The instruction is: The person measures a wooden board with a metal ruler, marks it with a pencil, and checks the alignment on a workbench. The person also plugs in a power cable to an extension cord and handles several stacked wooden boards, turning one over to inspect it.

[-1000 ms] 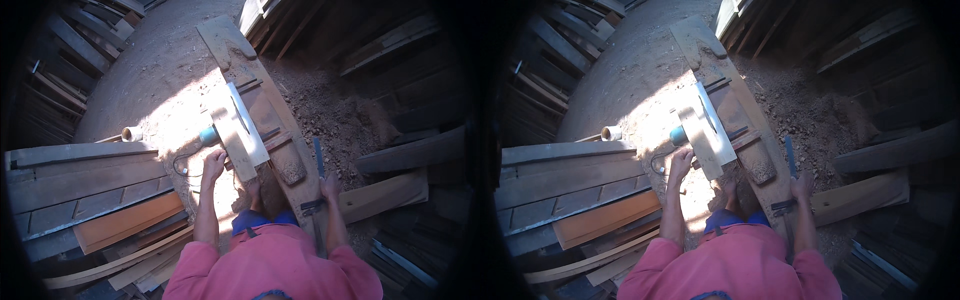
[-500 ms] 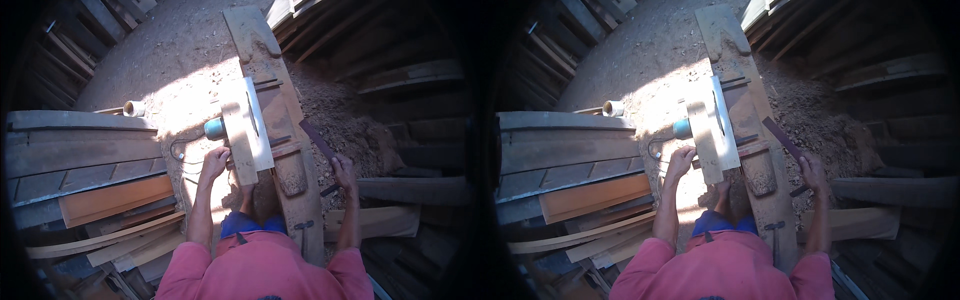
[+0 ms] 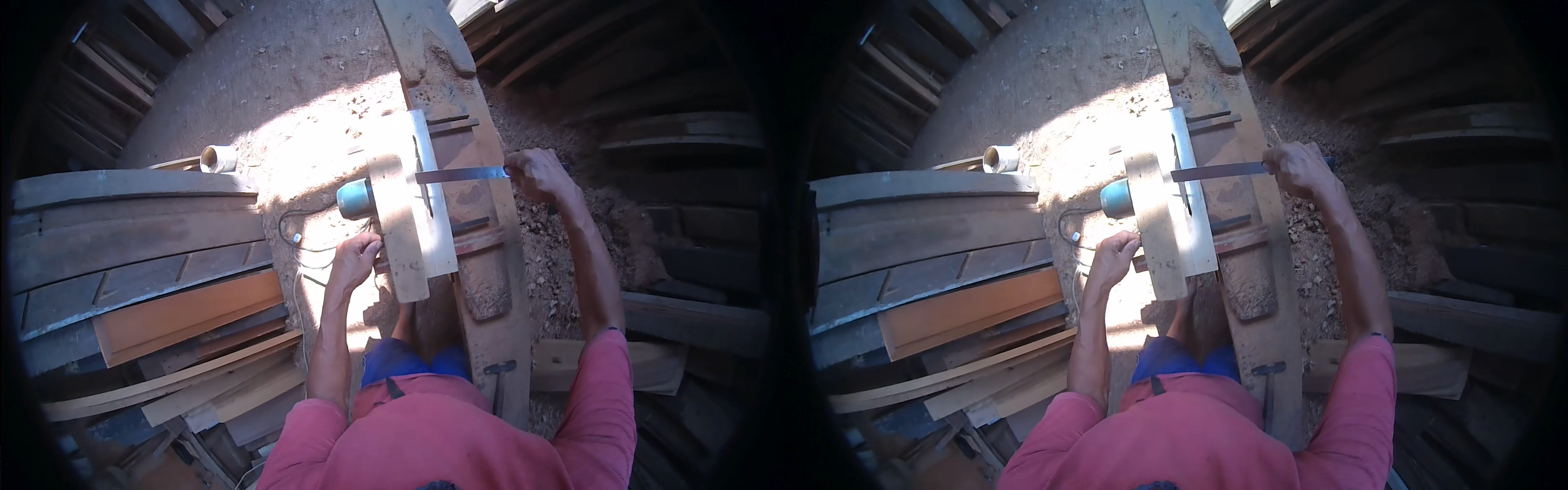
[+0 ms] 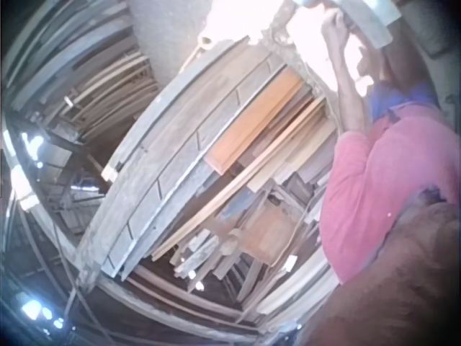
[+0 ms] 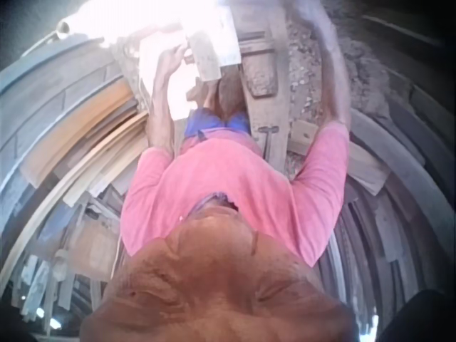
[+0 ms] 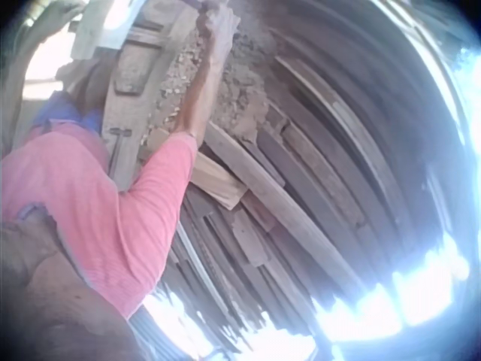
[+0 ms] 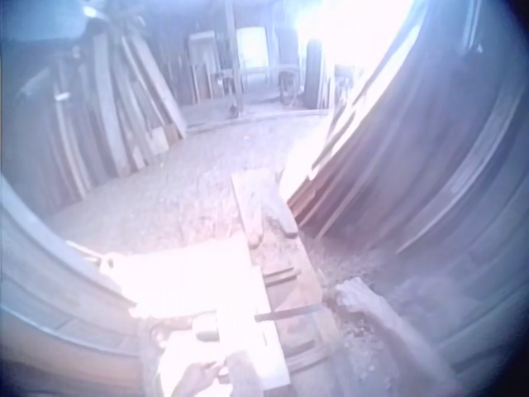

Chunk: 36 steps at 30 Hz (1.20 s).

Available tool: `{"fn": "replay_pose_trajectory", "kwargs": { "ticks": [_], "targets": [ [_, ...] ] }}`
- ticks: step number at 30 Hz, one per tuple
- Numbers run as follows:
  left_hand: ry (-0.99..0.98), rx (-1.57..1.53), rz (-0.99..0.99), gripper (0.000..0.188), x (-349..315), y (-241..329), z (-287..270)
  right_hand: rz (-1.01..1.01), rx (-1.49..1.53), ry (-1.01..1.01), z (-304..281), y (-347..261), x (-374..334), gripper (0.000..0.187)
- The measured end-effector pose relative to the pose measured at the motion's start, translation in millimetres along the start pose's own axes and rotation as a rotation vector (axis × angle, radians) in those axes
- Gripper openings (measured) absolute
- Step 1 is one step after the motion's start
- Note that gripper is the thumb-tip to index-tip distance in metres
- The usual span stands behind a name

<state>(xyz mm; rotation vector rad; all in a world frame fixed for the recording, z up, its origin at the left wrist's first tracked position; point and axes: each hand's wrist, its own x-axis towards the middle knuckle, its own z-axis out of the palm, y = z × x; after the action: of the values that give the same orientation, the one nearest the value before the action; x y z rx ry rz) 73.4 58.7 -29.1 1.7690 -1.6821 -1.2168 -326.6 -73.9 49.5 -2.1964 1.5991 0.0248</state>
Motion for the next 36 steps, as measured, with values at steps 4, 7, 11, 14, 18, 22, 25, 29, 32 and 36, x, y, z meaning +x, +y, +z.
{"fn": "replay_pose_trajectory", "kwargs": {
  "ticks": [4,7,11,14,18,22,25,29,32,36],
  "targets": [
    [-0.007,0.004,-0.013,0.019,-0.1,6.3,-2.0,0.0,0.027,-0.052,-5.6,-10.7,6.4,0.01],
    [-0.017,0.009,-0.002,0.019,0.8,5.2,-2.8,0.011,0.013,-0.078,-3.9,-11.3,12.9,0.012],
    [-0.011,0.01,0.004,0.019,0.4,7.5,-2.7,0.054,0.064,-0.123,-3.3,-12.5,19.3,0.014],
    [-0.005,-0.006,-0.001,0.019,0.5,4.2,-1.4,0.091,0.107,-0.152,-4.8,-15.1,21.6,0.016],
    [-0.006,0.009,0.017,0.019,1.1,3.2,-1.3,0.093,0.109,-0.159,-2.5,-13.0,23.0,0.016],
    [-0.006,-0.001,0.017,0.019,1.5,-3.5,1.1,0.094,0.103,-0.177,-4.1,-14.3,22.7,0.017],
    [0.0,-0.006,0.01,0.019,1.9,-5.9,2.9,0.095,0.106,-0.172,-3.2,-14.2,22.7,0.018],
    [-0.007,-0.004,-0.007,0.018,1.3,-3.7,1.4,0.081,0.091,-0.176,-3.8,-15.2,22.2,0.018],
    [-0.008,0.0,0.004,0.018,2.2,-2.0,0.0,0.038,0.076,-0.129,1.7,-10.0,19.5,0.016],
    [-0.023,0.002,-0.023,0.019,2.8,2.7,-0.4,0.007,0.106,-0.106,2.2,-8.5,15.5,0.015]
  ]
}}
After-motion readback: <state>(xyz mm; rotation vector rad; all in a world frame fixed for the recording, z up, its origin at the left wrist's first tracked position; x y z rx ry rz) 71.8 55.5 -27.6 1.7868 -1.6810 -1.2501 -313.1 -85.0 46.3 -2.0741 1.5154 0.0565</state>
